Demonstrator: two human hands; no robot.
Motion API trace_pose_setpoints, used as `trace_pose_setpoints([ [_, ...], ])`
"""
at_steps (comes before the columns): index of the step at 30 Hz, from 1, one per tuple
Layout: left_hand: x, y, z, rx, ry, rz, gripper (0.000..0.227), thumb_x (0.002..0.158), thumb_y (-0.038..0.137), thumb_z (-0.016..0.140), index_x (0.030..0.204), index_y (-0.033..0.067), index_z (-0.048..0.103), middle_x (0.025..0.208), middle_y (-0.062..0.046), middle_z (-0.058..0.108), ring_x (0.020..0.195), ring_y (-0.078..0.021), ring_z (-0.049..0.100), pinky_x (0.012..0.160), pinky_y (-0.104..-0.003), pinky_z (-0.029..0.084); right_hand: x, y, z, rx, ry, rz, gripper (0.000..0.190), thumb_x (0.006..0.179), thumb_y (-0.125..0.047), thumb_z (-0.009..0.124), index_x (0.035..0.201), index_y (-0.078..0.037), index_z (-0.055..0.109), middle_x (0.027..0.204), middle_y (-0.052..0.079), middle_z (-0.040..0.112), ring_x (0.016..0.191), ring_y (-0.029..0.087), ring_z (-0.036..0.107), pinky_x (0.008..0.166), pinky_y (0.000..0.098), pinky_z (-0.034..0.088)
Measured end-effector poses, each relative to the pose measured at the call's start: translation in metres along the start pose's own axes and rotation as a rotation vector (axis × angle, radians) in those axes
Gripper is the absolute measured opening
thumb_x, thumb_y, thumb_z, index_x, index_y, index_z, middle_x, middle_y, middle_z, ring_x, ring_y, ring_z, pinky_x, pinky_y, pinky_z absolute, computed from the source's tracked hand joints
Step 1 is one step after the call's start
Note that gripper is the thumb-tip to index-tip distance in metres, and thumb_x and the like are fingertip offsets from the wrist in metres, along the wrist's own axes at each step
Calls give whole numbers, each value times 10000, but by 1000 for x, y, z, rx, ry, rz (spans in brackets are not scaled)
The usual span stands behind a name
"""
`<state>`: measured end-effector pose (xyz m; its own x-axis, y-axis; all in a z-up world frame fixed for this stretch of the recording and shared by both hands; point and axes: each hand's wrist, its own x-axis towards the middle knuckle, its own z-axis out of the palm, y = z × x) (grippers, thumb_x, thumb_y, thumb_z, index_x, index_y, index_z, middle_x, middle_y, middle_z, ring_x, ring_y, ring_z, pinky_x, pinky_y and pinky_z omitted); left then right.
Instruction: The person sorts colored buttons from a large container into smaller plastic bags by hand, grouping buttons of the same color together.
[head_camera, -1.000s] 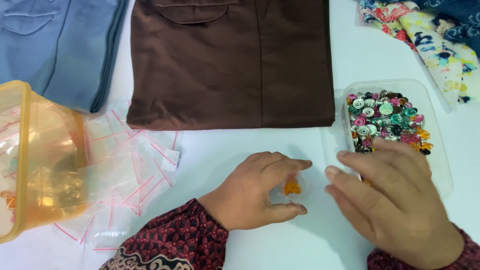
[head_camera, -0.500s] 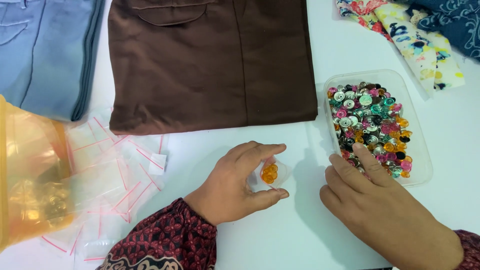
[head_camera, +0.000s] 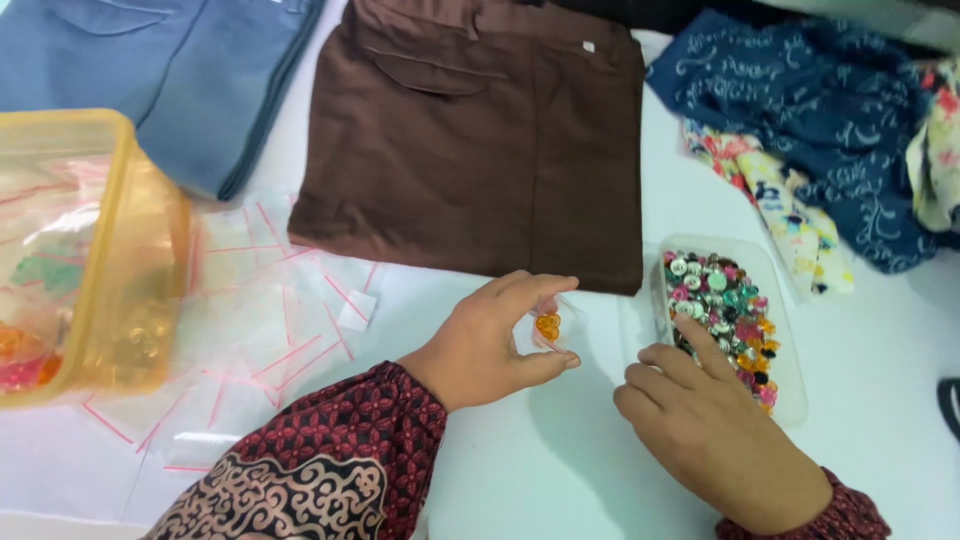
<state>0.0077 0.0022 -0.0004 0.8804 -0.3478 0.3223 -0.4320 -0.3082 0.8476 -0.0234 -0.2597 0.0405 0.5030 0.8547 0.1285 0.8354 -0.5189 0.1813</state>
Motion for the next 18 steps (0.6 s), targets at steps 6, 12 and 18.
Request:
trace_pose_setpoints([
  [6, 2, -7, -4, -19, 34, -2, 657, 819, 313, 810, 1408, 152, 567, 1098, -22, 643, 1053, -185, 645, 984, -332, 506, 40, 14, -10, 339, 804, 190, 239, 859, 79, 728, 936, -77, 563, 907, 150, 680, 910, 290, 678, 1134, 593, 520],
  [12, 4, -7, 3, -2, -42, -58, 665, 804, 376, 772, 1404, 175, 568, 1096, -29, 658, 1022, -200, 652, 930, -343, 511, 42, 7, 21, 351, 649, 257, 153, 882, -43, 760, 931, -65, 617, 1001, 110, 704, 1005, 288, 675, 1112, 581, 520],
  [18, 1, -6, 16, 35, -79, 26, 654, 785, 408, 744, 1360, 141, 586, 1078, -61, 691, 997, -238, 676, 929, -374, 519, 42, 6, 27, 343, 555, 240, 133, 876, -148, 751, 973, -91, 680, 1095, 105, 684, 1064, 307, 640, 1134, 598, 479],
])
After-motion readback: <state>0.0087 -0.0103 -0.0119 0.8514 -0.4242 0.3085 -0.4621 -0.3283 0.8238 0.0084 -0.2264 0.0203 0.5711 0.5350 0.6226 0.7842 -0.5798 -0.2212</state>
